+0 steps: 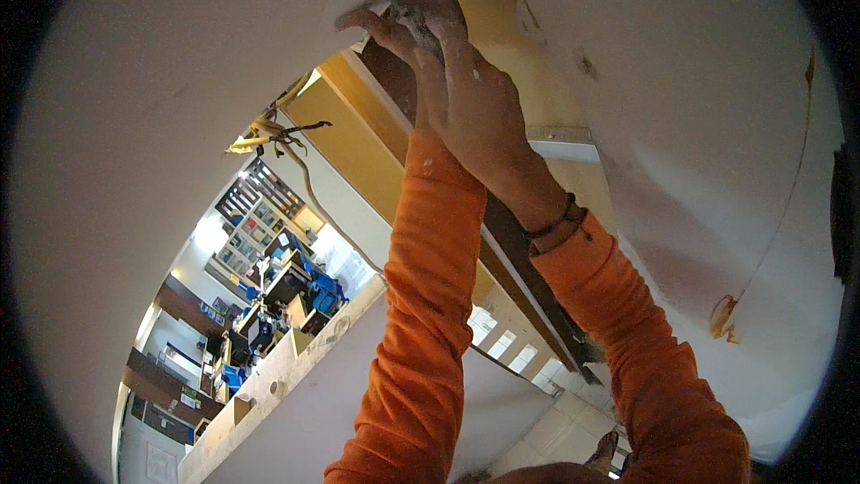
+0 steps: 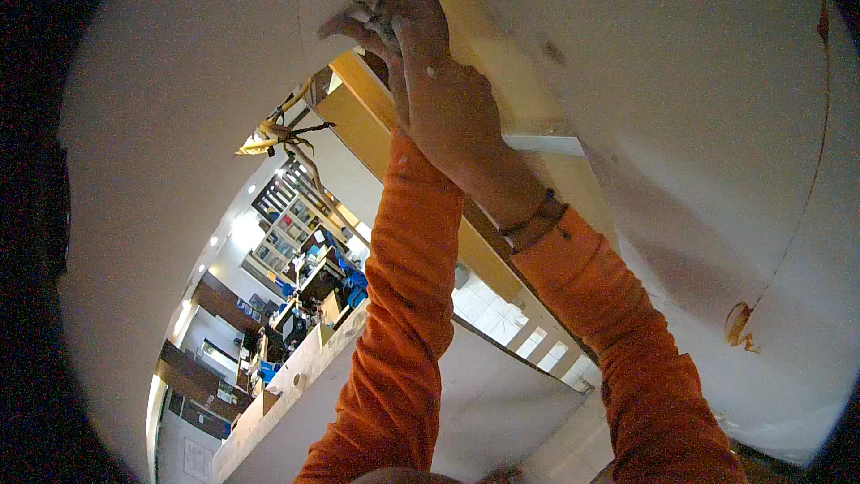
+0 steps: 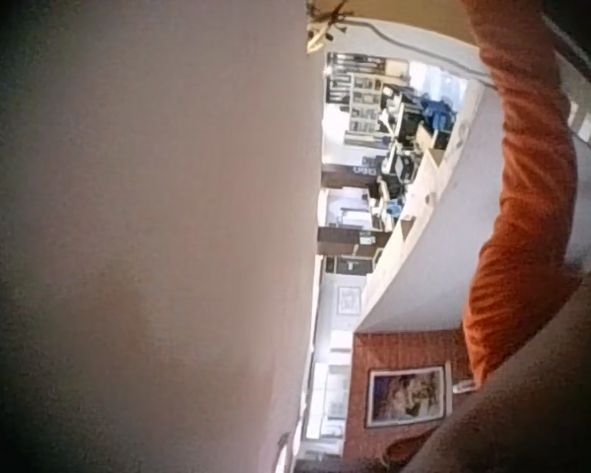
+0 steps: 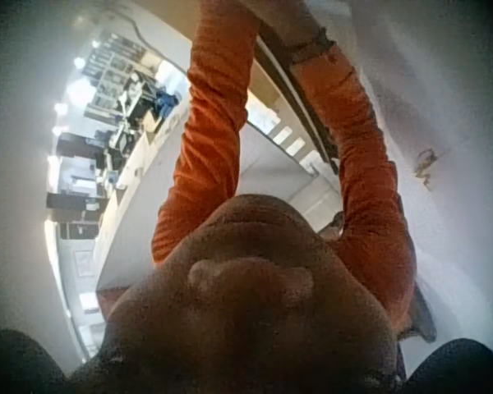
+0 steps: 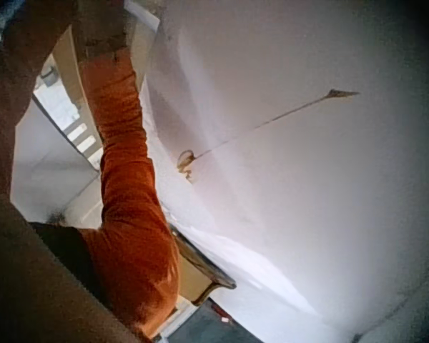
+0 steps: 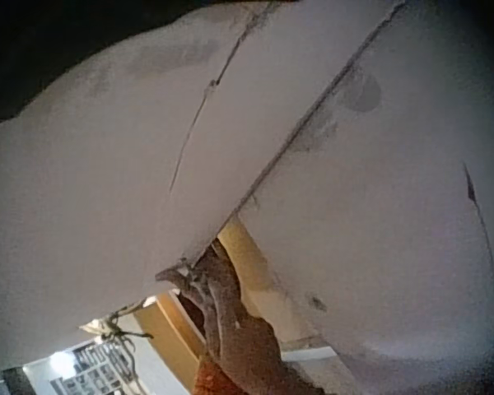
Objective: The person uses a putty knife to scrape and remove material from a damaged ceiling area. They repeatedly apply pressure and scrape along the edges of the opening, occasionally adjusting their grip and position to reach different sections of the ceiling.
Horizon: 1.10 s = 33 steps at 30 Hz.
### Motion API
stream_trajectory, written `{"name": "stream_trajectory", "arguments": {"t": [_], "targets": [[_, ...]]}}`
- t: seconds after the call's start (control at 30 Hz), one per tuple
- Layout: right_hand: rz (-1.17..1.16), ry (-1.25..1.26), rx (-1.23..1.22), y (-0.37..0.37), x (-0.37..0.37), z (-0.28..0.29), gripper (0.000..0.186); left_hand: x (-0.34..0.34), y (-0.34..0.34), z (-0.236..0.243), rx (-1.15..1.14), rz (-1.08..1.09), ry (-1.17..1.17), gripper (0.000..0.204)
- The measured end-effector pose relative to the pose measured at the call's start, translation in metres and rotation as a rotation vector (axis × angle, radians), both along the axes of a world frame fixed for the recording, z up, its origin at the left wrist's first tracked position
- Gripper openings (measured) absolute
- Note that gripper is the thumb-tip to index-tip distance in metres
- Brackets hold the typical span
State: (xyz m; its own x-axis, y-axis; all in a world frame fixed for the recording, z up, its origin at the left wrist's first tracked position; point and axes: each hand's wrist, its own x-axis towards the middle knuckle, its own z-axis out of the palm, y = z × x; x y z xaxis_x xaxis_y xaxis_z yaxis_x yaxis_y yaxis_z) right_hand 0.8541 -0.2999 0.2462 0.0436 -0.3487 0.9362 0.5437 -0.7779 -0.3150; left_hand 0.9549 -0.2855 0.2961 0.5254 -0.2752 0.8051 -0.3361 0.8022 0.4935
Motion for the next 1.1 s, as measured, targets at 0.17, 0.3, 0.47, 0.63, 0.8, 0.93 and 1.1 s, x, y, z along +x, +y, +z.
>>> {"name": "stream_trajectory", "arguments": {"t": [0.17,0.3,0.47,0.63,0.8,0.93,1.1], "targets": [[0.228,-0.024,0.045,-0.006,0.006,0.003,0.039,0.002,-0.005,-0.001,0.000,0.006,-0.002,0.086],[0.920,-0.115,0.167,-0.007,0.013,0.006,0.038,0.004,-0.001,-0.001,0.000,0.030,0.003,0.086],[1.967,0.178,0.320,-0.026,0.007,0.004,0.029,0.002,-0.004,0.002,-0.009,0.035,0.011,0.086],[1.239,0.027,0.346,-0.009,-0.007,0.001,0.034,0.005,-0.003,0.002,-0.026,0.032,0.024,0.086],[0.625,-0.205,0.273,0.016,-0.005,0.001,0.025,0.002,0.000,0.008,-0.032,0.052,0.021,0.087],[0.016,-0.084,0.153,0.012,-0.003,-0.002,0.033,0.008,-0.004,0.003,-0.031,0.037,0.031,0.087],[0.011,-0.103,0.089,0.013,0.010,0.003,0.034,0.004,-0.001,0.006,-0.021,0.041,0.021,0.087]]}}
